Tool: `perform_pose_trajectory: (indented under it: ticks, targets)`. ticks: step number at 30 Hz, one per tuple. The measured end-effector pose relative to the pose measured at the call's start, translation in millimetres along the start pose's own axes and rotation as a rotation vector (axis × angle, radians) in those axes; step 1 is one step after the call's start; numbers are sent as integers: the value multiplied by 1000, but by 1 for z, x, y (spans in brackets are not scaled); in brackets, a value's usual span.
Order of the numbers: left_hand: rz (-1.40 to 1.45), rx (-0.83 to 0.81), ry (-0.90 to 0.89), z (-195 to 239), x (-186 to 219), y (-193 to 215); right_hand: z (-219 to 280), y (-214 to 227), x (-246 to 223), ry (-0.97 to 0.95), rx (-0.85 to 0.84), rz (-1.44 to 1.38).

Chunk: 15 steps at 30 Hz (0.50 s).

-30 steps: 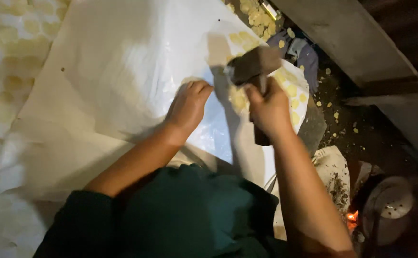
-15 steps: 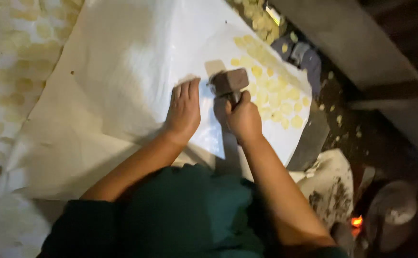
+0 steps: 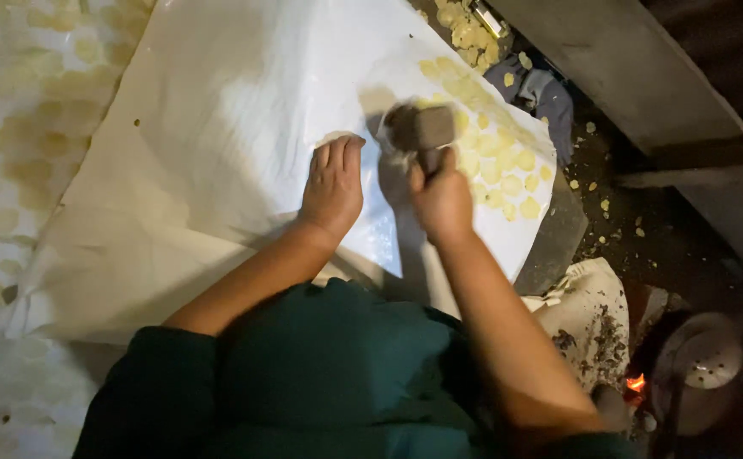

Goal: The person processes cassava by first crushing roasted pieces with a stone on a cloth, then flattening the cassava with a hammer on a white sheet. They also stir a pot over a fire using a slotted spoon.

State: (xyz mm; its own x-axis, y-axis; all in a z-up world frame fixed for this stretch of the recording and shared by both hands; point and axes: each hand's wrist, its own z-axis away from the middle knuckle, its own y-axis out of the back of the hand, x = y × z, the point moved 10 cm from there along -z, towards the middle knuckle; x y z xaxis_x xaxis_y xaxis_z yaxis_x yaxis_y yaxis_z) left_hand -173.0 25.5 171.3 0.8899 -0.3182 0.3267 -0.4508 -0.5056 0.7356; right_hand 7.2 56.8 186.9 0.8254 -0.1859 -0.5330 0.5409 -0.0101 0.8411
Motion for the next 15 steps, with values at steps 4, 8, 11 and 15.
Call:
perform_pose_trajectory:
  ticks: [4, 8, 11, 15]
  targets:
    - [113, -54, 2, -1, -5, -15, -8, -51, 38, -93, -200, 235]
    - [229, -121, 33, 1, -3, -24, 11, -30, 48, -123, -283, 104]
    - [62, -154, -27, -9, 20, -3, 85, -2, 71, -193, -298, 106]
    - [59, -612, 30, -8, 26, -43, 162, -14, 182, -346, -147, 152]
